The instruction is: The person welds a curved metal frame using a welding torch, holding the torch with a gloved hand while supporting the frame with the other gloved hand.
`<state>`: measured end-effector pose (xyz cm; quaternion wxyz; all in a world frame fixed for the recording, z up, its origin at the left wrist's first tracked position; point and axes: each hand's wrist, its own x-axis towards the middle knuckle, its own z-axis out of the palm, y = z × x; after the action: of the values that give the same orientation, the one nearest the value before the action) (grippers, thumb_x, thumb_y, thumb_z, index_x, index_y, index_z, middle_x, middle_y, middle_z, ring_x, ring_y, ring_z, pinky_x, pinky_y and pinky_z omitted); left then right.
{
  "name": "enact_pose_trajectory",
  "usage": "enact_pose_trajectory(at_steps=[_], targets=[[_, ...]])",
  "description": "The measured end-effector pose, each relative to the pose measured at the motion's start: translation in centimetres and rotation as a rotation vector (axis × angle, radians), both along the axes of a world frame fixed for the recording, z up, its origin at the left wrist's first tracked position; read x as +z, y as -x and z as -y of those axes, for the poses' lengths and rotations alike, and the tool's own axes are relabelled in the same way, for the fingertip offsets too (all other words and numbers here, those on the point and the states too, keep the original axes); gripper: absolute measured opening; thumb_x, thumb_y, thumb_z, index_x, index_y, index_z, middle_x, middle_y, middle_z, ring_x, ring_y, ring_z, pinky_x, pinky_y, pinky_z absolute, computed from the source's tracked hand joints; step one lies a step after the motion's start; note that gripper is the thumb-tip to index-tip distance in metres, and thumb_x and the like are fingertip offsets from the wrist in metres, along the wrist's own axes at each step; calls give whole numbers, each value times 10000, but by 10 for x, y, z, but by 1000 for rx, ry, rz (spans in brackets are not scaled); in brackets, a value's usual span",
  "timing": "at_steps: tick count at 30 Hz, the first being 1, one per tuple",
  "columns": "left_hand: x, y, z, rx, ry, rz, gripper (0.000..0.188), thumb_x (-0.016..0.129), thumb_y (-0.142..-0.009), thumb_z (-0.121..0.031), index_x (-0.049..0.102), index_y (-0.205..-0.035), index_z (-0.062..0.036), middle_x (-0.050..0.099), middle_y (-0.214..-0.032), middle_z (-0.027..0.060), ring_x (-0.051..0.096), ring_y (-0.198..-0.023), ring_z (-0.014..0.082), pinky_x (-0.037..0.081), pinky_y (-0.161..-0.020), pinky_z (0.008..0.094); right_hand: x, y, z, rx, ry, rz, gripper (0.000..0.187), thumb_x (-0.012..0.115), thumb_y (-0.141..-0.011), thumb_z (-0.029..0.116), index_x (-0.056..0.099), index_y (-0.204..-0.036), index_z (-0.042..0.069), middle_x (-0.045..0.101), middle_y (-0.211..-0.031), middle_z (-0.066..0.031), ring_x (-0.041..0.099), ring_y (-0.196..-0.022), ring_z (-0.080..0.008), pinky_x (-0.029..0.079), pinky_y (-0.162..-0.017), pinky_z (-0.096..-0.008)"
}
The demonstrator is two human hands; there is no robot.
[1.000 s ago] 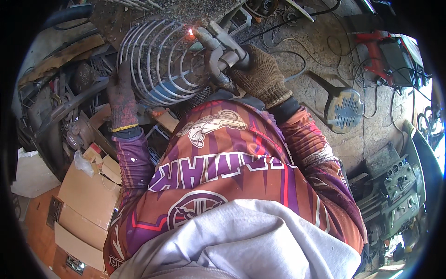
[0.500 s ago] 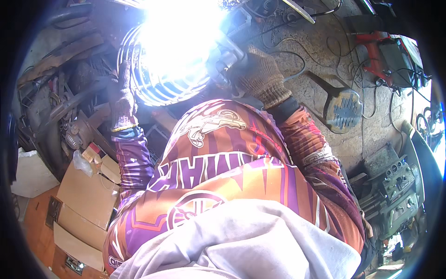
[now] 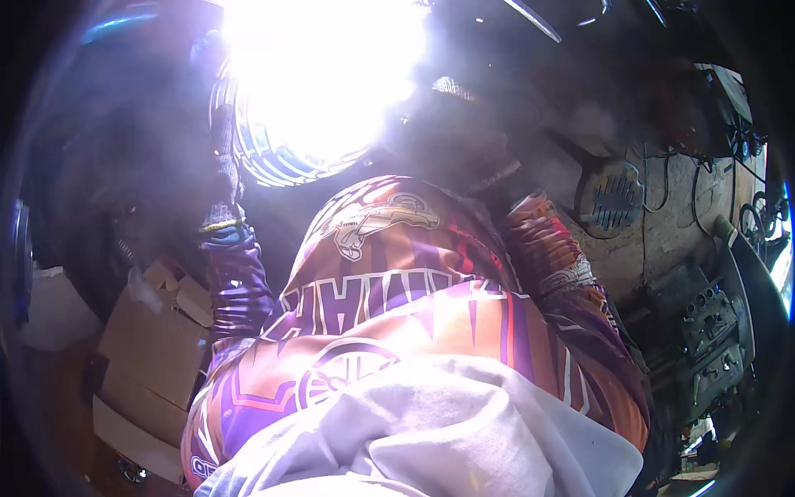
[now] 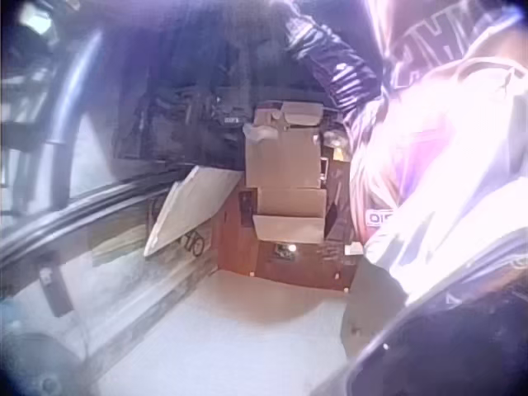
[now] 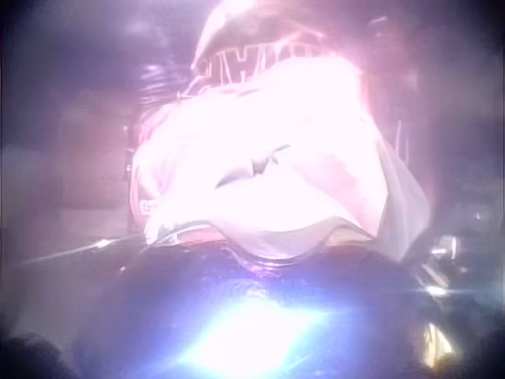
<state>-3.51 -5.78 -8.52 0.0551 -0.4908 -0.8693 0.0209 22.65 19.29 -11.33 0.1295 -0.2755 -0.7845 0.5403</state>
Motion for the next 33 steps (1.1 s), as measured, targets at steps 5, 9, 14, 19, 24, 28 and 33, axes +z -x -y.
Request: enact_pose_trajectory(at_steps=[5,9,14,19,24,28,33], targets=[[-2,-1,-7,-53,-26,-41,371,523,-940,-247,524,-1243,-32,618,-1006,175,611,-838,278,467,-715,389,6,-2,-7,-36,111,-69,442,739,-724,127,558,-1113,19,650,-958,-110,648,-884,-194,517,-743,-316],[21,-12,-22,296,-222,468,431,507,-952,-334,561,-1182,27,605,-1106,177,573,-1035,264,425,-888,367,11,-2,-9,-5,22,139,457,733,-729,198,556,-1116,32,655,-942,-160,654,-903,-275,517,-755,-355],[24,-17,-29,390,-461,687,529,537,-926,-422,564,-1146,58,613,-1036,152,565,-951,226,419,-861,349,7,-5,-8,27,-12,171,487,741,-717,238,553,-1122,42,653,-960,-176,647,-909,-324,509,-756,-384],[34,-26,-44,625,-572,808,561,615,-860,-477,611,-1070,43,637,-875,192,594,-819,249,438,-748,367,1,-7,-6,23,-37,154,492,747,-711,248,556,-1117,46,651,-953,-175,643,-904,-333,504,-754,-388],[36,-28,-44,651,-555,814,542,590,-882,-468,607,-1090,31,651,-917,164,589,-832,221,438,-772,352,7,-2,-4,15,-38,245,484,750,-709,249,562,-1111,56,650,-955,-174,637,-905,-341,503,-756,-386],[41,-32,-49,660,-571,834,526,595,-884,-460,609,-1097,21,655,-923,141,582,-840,203,436,-780,342,1,-4,-4,14,-84,239,476,752,-704,248,567,-1102,63,650,-950,-167,636,-903,-336,502,-753,-381],[33,-29,-43,604,-605,803,502,612,-878,-451,610,-1069,13,644,-852,111,585,-766,183,450,-710,327,9,-1,-4,21,-65,215,474,751,-702,252,569,-1096,61,650,-935,-167,638,-889,-333,504,-744,-380]])
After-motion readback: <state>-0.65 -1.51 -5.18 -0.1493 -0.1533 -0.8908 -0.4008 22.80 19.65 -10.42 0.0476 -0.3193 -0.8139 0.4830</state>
